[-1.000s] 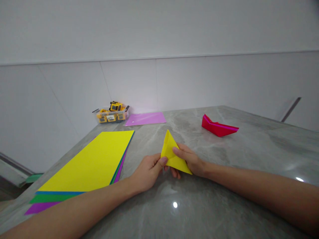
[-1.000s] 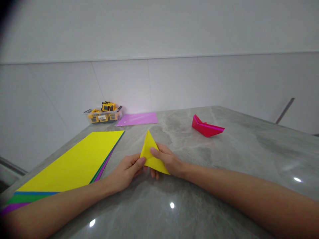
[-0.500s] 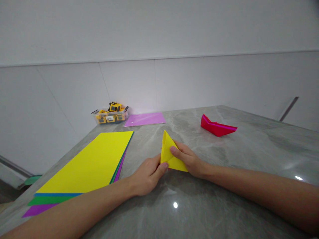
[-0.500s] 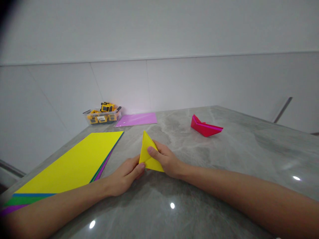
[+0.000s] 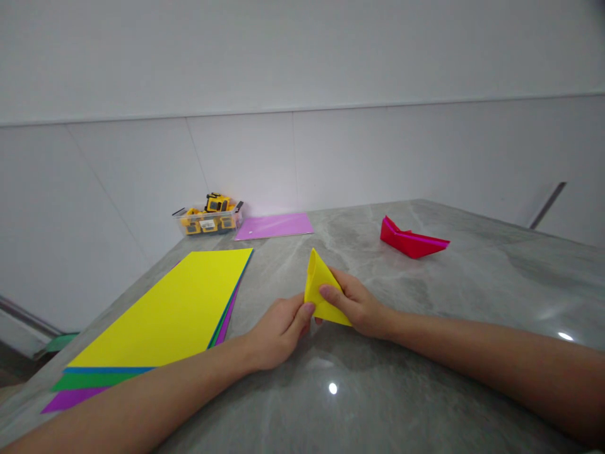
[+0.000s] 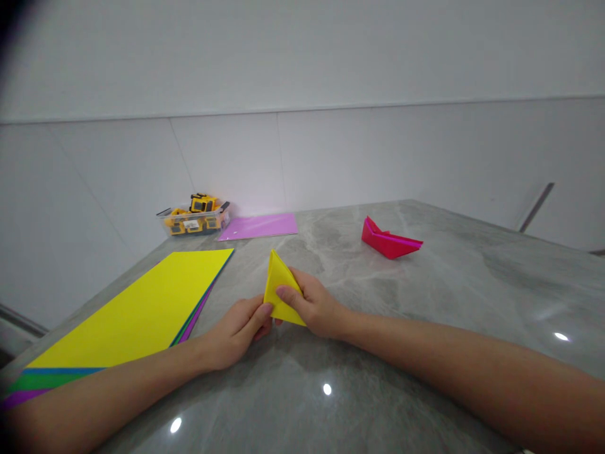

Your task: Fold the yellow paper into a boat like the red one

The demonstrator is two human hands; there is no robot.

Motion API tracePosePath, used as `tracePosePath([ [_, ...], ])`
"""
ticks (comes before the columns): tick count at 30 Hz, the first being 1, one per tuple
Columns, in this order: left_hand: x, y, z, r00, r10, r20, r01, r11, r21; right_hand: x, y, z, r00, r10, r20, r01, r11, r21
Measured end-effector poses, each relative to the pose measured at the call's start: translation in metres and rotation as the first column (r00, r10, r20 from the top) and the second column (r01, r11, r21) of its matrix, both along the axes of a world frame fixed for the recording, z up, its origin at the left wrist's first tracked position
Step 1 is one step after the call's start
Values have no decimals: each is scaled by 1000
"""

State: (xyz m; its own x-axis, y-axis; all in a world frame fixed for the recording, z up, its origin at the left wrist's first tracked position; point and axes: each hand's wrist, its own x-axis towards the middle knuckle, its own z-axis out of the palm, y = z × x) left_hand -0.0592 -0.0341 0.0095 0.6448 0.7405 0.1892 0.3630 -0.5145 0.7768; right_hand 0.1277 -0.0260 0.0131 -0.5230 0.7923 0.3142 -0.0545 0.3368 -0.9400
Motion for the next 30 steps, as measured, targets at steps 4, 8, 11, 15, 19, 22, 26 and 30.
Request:
tracePosePath([
  [4,1,2,0,998,16,61,-11,997,-80,-1,-1,0,1000,0,-1,0,1000,-19],
  [8,0,6,0,988,-1,154,29,984,-178,-2,0,-1,1000,-7,11,8,997,-82],
  [11,-3,6,0,992,0,123,23,983,-184,0,2,-2,999,38,-2,-38,991,-132],
  [15,-4,3,3,999,-42,12,43,991,-129,7,6,3,1000,3,6,-3,999,-42],
  [19,-4,0,6,995,-83,-49,78,993,-93,9,6,5,999,-34,37,35,999,-17],
  [22,-5,1,6,993,-106,-56,101,991,-90,7,3,4,998,-60,8,60,996,-60],
  [26,-6,2,5,985,-166,-35,163,982,-92,6,0,4,997,-75,-2,75,994,-79],
  [30,-5,1,4,982,-180,-52,178,983,-36,7,-2,2,996,-83,19,84,995,-49],
])
